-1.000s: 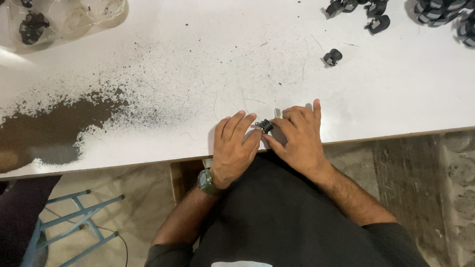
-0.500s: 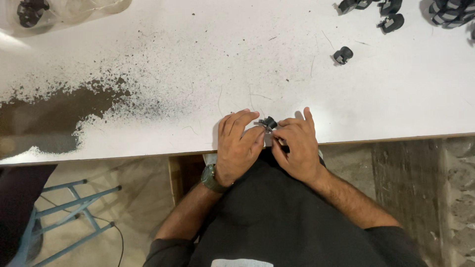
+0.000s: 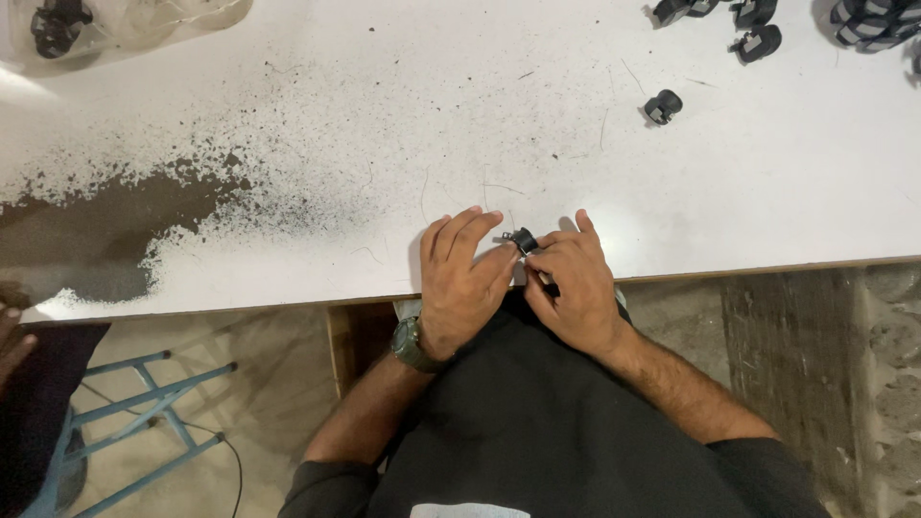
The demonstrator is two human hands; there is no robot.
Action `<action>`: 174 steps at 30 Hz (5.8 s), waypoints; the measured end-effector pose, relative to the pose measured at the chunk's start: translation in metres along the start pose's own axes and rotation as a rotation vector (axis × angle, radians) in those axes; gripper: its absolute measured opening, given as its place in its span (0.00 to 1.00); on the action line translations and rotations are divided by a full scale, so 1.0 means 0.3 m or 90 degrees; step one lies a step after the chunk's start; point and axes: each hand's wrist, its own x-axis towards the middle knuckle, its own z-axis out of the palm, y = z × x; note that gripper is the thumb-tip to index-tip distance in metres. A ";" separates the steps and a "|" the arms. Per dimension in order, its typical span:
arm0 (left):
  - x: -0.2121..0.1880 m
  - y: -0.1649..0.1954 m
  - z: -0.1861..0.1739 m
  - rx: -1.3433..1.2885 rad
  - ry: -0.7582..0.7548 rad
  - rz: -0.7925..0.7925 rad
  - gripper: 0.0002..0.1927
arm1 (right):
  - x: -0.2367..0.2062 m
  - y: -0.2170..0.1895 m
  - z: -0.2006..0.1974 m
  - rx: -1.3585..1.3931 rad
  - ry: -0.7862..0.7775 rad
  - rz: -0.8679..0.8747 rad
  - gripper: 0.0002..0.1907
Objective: The person sits at a workbench assembling omni wheels, fitting black rollers into the hubs of wheel bodies one at a time and pressing them into place by hand, occasionally using a small stick-like item to help seat the rollers, then setting finished wheels aside on the table.
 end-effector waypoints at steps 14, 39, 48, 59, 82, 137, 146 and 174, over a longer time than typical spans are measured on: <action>-0.005 -0.018 -0.008 -0.041 -0.047 -0.058 0.06 | -0.022 0.020 0.028 0.027 0.025 -0.099 0.21; 0.066 -0.043 -0.061 -0.072 -0.165 -0.122 0.24 | 0.066 0.000 -0.065 -0.085 0.019 -0.024 0.14; 0.098 -0.036 -0.098 -0.112 -0.172 -0.148 0.05 | 0.091 0.008 -0.048 -0.130 -0.095 0.022 0.19; 0.084 -0.026 -0.085 -0.030 -0.158 0.047 0.06 | 0.071 0.028 -0.045 -0.124 -0.092 0.042 0.19; 0.064 -0.008 -0.047 -0.273 -0.229 -0.325 0.06 | 0.015 0.012 -0.051 -0.045 0.016 -0.056 0.16; 0.121 -0.075 -0.088 -0.096 -0.341 -0.106 0.60 | -0.005 0.079 -0.121 0.026 0.109 0.102 0.09; 0.140 0.040 -0.139 -0.131 -0.164 0.156 0.22 | 0.013 0.011 -0.061 0.053 0.074 0.089 0.13; 0.032 0.023 -0.028 -0.084 -0.066 -0.127 0.09 | 0.035 -0.029 -0.051 -0.038 0.050 0.001 0.13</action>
